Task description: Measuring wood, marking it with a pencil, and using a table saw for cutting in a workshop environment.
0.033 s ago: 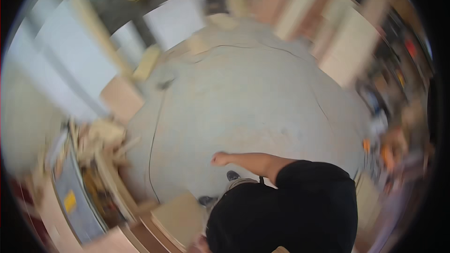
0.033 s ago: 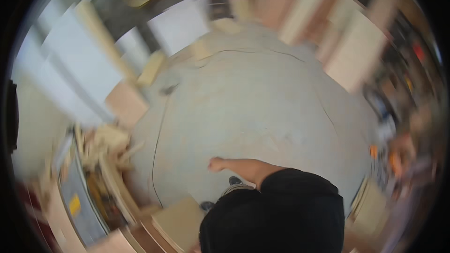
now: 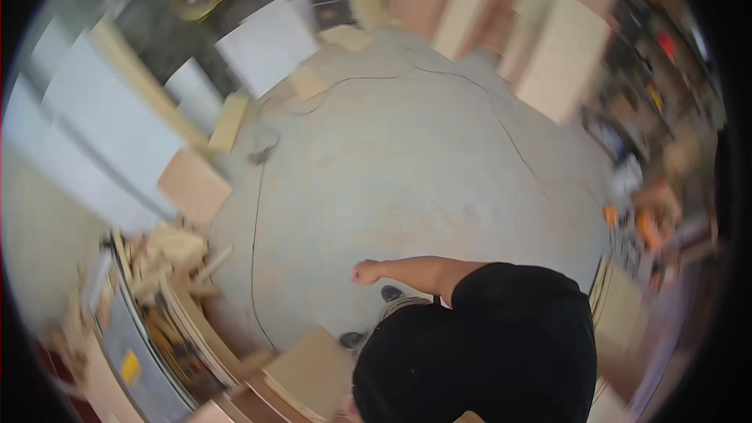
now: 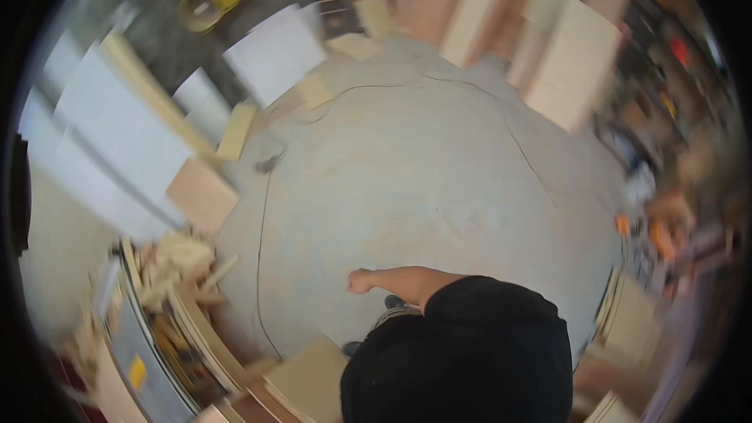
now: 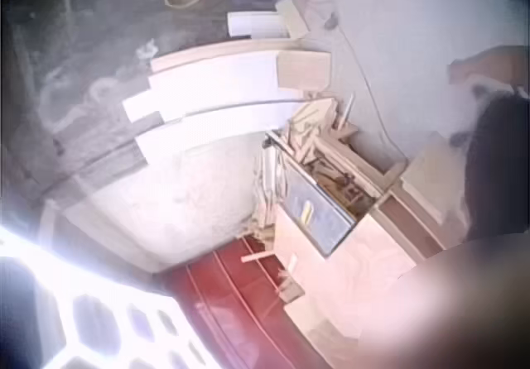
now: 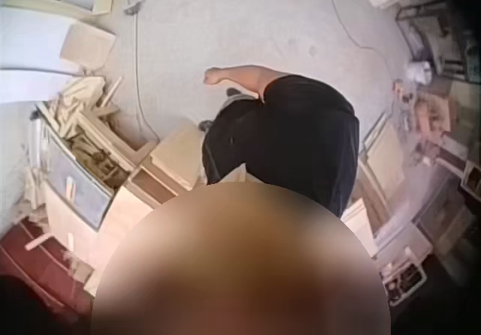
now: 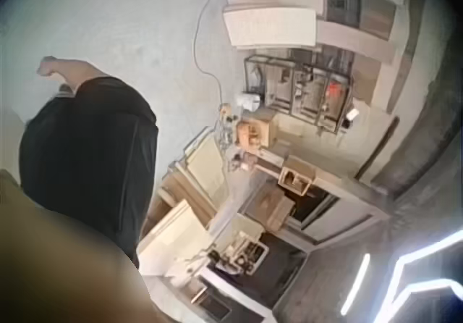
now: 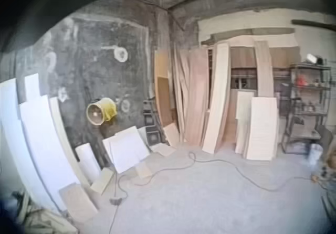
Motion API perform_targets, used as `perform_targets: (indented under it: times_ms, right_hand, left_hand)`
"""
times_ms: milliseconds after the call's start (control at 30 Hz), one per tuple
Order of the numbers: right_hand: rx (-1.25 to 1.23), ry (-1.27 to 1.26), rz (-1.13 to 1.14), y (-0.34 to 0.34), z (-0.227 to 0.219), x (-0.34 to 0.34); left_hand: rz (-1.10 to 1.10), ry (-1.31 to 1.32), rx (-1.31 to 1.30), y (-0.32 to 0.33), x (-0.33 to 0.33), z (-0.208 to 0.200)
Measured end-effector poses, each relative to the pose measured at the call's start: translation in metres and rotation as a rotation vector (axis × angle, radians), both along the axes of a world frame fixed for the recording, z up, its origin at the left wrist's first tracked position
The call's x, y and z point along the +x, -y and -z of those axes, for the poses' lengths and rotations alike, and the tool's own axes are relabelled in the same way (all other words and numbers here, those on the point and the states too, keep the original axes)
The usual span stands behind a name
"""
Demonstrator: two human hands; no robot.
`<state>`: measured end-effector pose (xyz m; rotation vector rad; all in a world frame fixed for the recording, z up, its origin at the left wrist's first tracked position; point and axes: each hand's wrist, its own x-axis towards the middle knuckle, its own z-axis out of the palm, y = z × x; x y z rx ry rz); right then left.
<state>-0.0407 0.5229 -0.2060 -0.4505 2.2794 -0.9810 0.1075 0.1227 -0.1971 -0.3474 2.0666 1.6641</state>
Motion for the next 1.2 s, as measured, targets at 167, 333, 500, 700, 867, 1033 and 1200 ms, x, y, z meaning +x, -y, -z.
perform_targets:
  times_ms: [167,333,500,700,867,1033,1200]
  right_hand:
    - [0.261,0.233,0.279,-0.137,0.037,0.082]
    - [0.404,0.498,0.552,-0.210,0.035,0.173]
    - [0.443,0.683,0.780,-0.256,-0.009,0.228]
    - [0.325,0.673,0.759,-0.248,0.008,0.231]
    - [0.307,0.525,0.615,-0.218,0.029,0.187]
    - [0.311,0.351,0.454,-0.211,0.038,0.150]
    - [0.430,0.226,0.326,-0.204,0.021,0.143]
  left_hand:
    - [0.425,-0.060,-0.072,-0.098,-0.106,-0.027]
    - [0.539,-0.116,-0.168,-0.131,-0.130,-0.033]
    - [0.586,-0.154,-0.244,-0.165,-0.134,-0.018]
    - [0.542,-0.180,-0.324,-0.208,-0.117,-0.004]
    - [0.450,-0.190,-0.415,-0.215,-0.082,-0.011]
    - [0.345,-0.114,-0.569,-0.150,0.015,-0.032]
    - [0.073,0.102,-0.699,-0.083,0.233,-0.035]
